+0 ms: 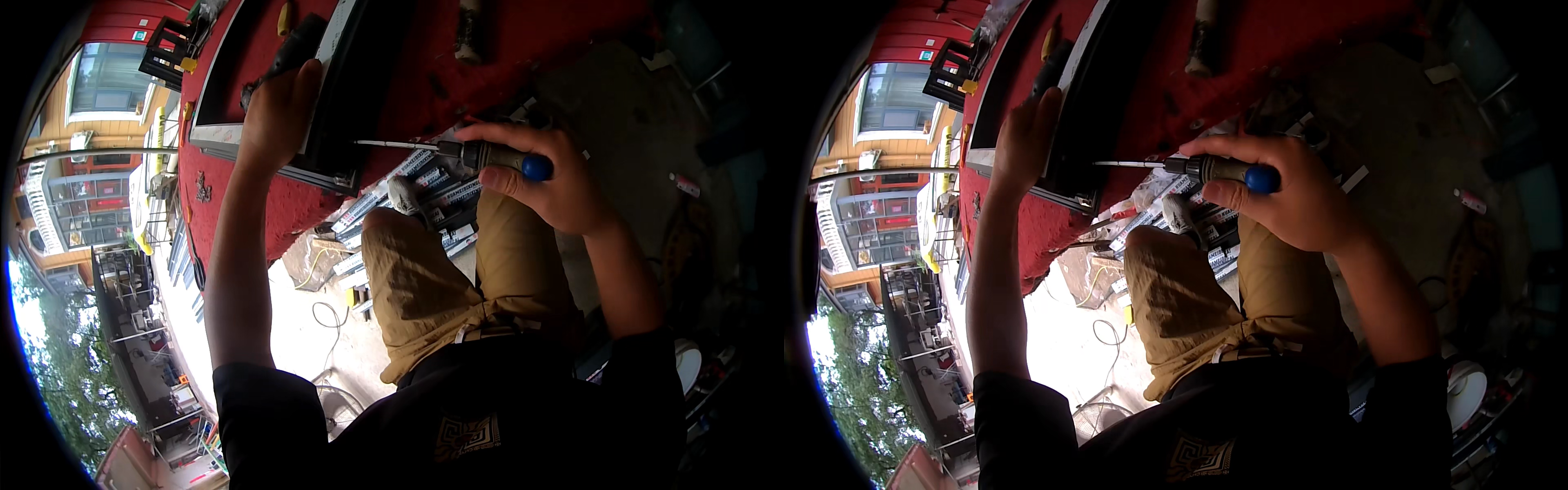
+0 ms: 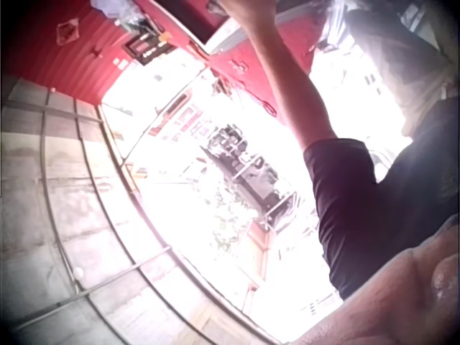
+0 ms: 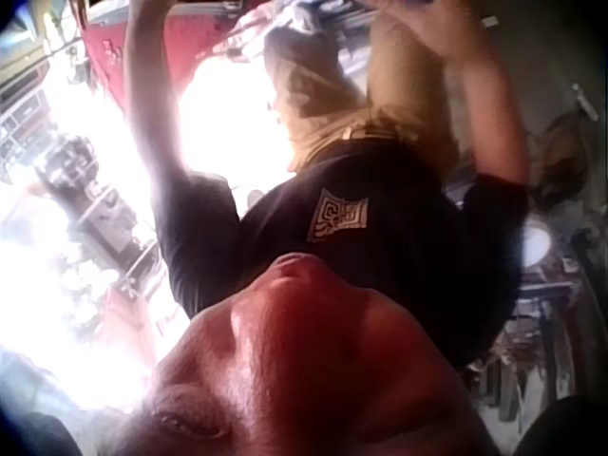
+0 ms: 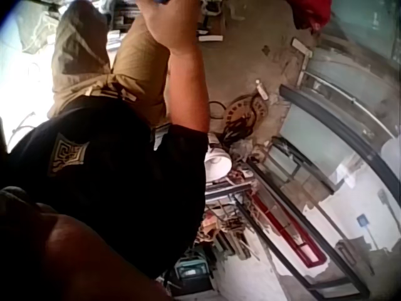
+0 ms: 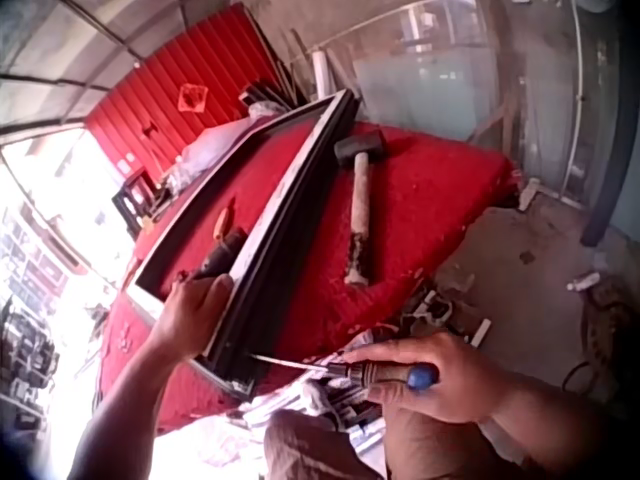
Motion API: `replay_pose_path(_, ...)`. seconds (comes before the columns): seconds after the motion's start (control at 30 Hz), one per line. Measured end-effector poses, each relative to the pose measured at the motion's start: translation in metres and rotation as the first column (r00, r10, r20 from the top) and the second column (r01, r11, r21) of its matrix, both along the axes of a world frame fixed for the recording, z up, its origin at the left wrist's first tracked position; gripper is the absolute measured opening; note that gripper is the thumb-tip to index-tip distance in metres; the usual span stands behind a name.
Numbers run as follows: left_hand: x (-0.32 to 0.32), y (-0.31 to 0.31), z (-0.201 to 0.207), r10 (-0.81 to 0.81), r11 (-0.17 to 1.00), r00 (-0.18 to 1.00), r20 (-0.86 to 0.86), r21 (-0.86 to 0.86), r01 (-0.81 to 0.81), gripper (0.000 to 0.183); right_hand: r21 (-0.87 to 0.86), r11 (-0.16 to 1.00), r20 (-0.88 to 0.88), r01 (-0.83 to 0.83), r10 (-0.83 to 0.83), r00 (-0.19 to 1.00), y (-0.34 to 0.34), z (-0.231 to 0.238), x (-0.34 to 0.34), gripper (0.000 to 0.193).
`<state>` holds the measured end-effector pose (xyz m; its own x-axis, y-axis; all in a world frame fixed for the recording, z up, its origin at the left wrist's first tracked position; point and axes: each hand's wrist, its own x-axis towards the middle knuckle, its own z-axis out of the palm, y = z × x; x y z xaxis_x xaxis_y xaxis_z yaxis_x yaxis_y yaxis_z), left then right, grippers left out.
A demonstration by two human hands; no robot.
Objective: The person uses a drill, a screwdriver, and a mallet to secure screws into the corners of a metal frame on a red work surface.
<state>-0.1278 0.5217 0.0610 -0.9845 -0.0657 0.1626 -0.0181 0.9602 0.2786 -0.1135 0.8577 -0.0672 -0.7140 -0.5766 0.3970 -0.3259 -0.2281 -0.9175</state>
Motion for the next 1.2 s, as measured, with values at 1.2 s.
replay_pose_path(1.2, -0.001, -0.001, -0.001, -0.007, 0.999, 0.999, -0.035, -0.033, 0.006, 0.054, -0.027, 0.965, 0.322, -0.262, 0.256, 0.911, 0.003, 0.025, -0.001, 0.049)
